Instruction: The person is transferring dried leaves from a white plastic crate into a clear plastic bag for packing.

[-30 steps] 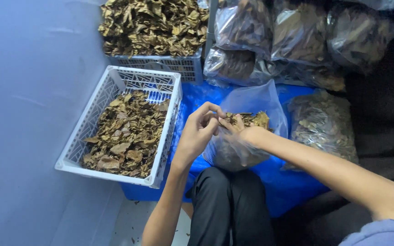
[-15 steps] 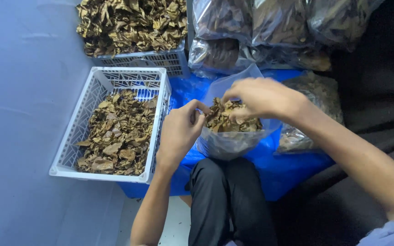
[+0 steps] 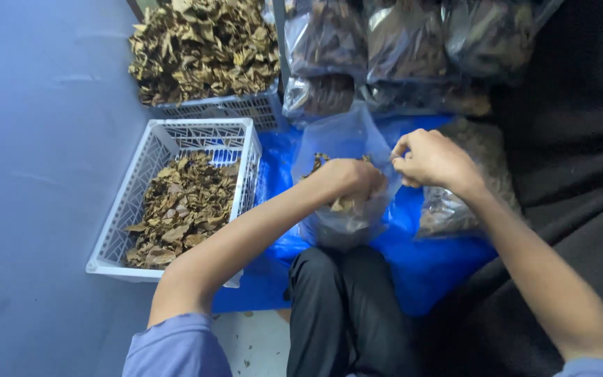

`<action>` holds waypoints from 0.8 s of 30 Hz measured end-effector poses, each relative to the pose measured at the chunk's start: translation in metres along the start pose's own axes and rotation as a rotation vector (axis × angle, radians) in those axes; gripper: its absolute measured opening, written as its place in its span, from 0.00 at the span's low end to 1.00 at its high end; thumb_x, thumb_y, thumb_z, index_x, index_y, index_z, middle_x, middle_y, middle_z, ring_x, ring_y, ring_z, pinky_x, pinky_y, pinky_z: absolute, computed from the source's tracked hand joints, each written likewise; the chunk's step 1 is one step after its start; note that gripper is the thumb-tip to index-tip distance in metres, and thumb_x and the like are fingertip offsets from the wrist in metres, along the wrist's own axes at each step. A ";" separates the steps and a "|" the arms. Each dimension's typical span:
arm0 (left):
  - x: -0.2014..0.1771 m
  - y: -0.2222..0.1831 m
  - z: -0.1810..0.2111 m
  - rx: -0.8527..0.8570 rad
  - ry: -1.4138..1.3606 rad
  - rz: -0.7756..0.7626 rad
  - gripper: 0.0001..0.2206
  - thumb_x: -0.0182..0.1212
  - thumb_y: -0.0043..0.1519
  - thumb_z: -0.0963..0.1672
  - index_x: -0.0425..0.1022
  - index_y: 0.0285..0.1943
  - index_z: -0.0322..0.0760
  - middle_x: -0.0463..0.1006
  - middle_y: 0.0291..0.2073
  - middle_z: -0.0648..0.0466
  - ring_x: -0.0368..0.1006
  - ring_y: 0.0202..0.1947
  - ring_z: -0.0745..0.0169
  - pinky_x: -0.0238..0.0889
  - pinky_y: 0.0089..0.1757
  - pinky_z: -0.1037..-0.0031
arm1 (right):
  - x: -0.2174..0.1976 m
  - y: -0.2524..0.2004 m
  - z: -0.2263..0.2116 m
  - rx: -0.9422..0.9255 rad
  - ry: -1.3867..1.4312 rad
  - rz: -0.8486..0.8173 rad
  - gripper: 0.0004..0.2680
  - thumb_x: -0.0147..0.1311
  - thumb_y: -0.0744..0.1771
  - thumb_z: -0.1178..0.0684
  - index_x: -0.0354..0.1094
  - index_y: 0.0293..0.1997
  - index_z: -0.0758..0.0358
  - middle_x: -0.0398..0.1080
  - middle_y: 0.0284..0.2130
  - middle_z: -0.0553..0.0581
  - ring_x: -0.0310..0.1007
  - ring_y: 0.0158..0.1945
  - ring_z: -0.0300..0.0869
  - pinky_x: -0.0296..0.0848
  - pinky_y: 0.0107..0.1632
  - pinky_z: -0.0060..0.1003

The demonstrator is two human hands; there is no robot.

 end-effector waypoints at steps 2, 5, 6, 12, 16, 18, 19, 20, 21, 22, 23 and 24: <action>0.011 0.025 -0.015 -0.159 0.078 -0.019 0.22 0.66 0.54 0.37 0.79 0.57 0.49 0.79 0.54 0.49 0.76 0.54 0.38 0.68 0.41 0.27 | -0.005 -0.005 -0.003 -0.013 0.112 -0.005 0.13 0.53 0.67 0.46 0.76 0.49 0.62 0.78 0.18 0.56 0.81 0.24 0.44 0.77 0.34 0.39; 0.012 0.020 -0.012 0.060 0.069 0.121 0.06 0.56 0.57 0.40 0.79 0.37 0.33 0.80 0.32 0.52 0.71 0.26 0.56 0.66 0.27 0.61 | -0.007 -0.014 -0.016 -0.044 0.165 -0.009 0.13 0.51 0.67 0.49 0.75 0.51 0.64 0.78 0.19 0.57 0.81 0.26 0.44 0.77 0.35 0.39; 0.084 0.046 -0.053 0.065 0.069 0.117 0.06 0.56 0.57 0.40 0.79 0.37 0.33 0.80 0.32 0.52 0.71 0.26 0.56 0.66 0.27 0.61 | -0.006 -0.015 -0.018 -0.038 0.168 -0.010 0.13 0.51 0.67 0.49 0.75 0.51 0.64 0.78 0.19 0.57 0.81 0.26 0.44 0.77 0.35 0.39; 0.146 0.079 -0.076 0.252 0.241 1.116 0.12 0.66 0.53 0.37 0.82 0.46 0.31 0.80 0.34 0.49 0.78 0.45 0.50 0.75 0.43 0.66 | 0.007 -0.007 -0.043 -0.107 0.359 -0.010 0.13 0.49 0.67 0.53 0.74 0.53 0.68 0.76 0.17 0.55 0.74 0.22 0.41 0.73 0.32 0.35; 0.171 0.107 -0.086 0.203 0.115 0.821 0.10 0.64 0.57 0.40 0.83 0.47 0.31 0.81 0.39 0.46 0.76 0.47 0.44 0.75 0.45 0.62 | 0.014 -0.001 -0.047 -0.142 0.375 0.020 0.12 0.49 0.66 0.53 0.76 0.50 0.68 0.75 0.17 0.57 0.74 0.22 0.41 0.72 0.31 0.36; 0.165 0.126 -0.098 0.184 0.071 0.692 0.10 0.63 0.59 0.41 0.83 0.47 0.31 0.82 0.41 0.44 0.75 0.49 0.41 0.74 0.46 0.60 | 0.012 0.001 -0.045 -0.158 0.393 0.024 0.13 0.48 0.66 0.53 0.75 0.50 0.69 0.75 0.17 0.58 0.73 0.22 0.41 0.72 0.30 0.36; 0.163 0.134 -0.104 0.174 0.049 0.628 0.10 0.63 0.60 0.42 0.83 0.47 0.31 0.83 0.42 0.43 0.75 0.50 0.40 0.74 0.46 0.60 | 0.013 0.001 -0.043 -0.156 0.371 0.013 0.13 0.48 0.67 0.53 0.75 0.51 0.68 0.76 0.17 0.59 0.74 0.22 0.43 0.72 0.30 0.37; 0.158 0.141 -0.115 0.158 0.028 0.566 0.11 0.62 0.61 0.43 0.84 0.47 0.31 0.83 0.43 0.42 0.74 0.50 0.38 0.74 0.47 0.59 | 0.012 0.004 -0.042 -0.159 0.348 0.001 0.13 0.48 0.67 0.52 0.75 0.52 0.66 0.77 0.18 0.60 0.75 0.22 0.44 0.72 0.30 0.38; 0.070 0.064 -0.103 0.148 0.037 0.580 0.11 0.62 0.61 0.43 0.84 0.47 0.31 0.83 0.43 0.42 0.74 0.50 0.38 0.74 0.47 0.59 | 0.006 0.005 -0.043 -0.175 0.340 0.009 0.13 0.48 0.67 0.52 0.75 0.52 0.66 0.77 0.18 0.60 0.75 0.22 0.44 0.72 0.30 0.38; 0.027 0.027 -0.073 -0.171 -0.021 0.174 0.21 0.62 0.57 0.51 0.80 0.55 0.37 0.79 0.51 0.45 0.72 0.55 0.39 0.71 0.49 0.58 | 0.008 0.001 -0.039 -0.159 0.333 -0.006 0.14 0.48 0.67 0.53 0.74 0.54 0.66 0.77 0.18 0.60 0.75 0.23 0.43 0.72 0.30 0.37; 0.000 -0.019 -0.014 -0.481 -0.079 -0.240 0.32 0.61 0.54 0.59 0.76 0.63 0.42 0.75 0.60 0.48 0.70 0.60 0.41 0.69 0.51 0.57 | 0.010 -0.003 -0.034 -0.143 0.325 -0.021 0.15 0.48 0.67 0.53 0.73 0.56 0.66 0.77 0.19 0.60 0.74 0.23 0.43 0.72 0.31 0.36; 0.008 -0.016 -0.034 -0.472 -0.085 -0.249 0.32 0.61 0.54 0.59 0.76 0.63 0.42 0.75 0.60 0.48 0.70 0.60 0.41 0.69 0.51 0.57 | 0.010 -0.008 -0.032 -0.132 0.325 -0.030 0.15 0.48 0.67 0.53 0.73 0.56 0.66 0.77 0.19 0.60 0.74 0.23 0.43 0.72 0.31 0.36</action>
Point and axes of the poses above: each hand's wrist, its own y-axis towards the middle knuckle, its own x-axis out of the palm, z = x × y, the point moved 9 cm from there along y, towards the middle knuckle
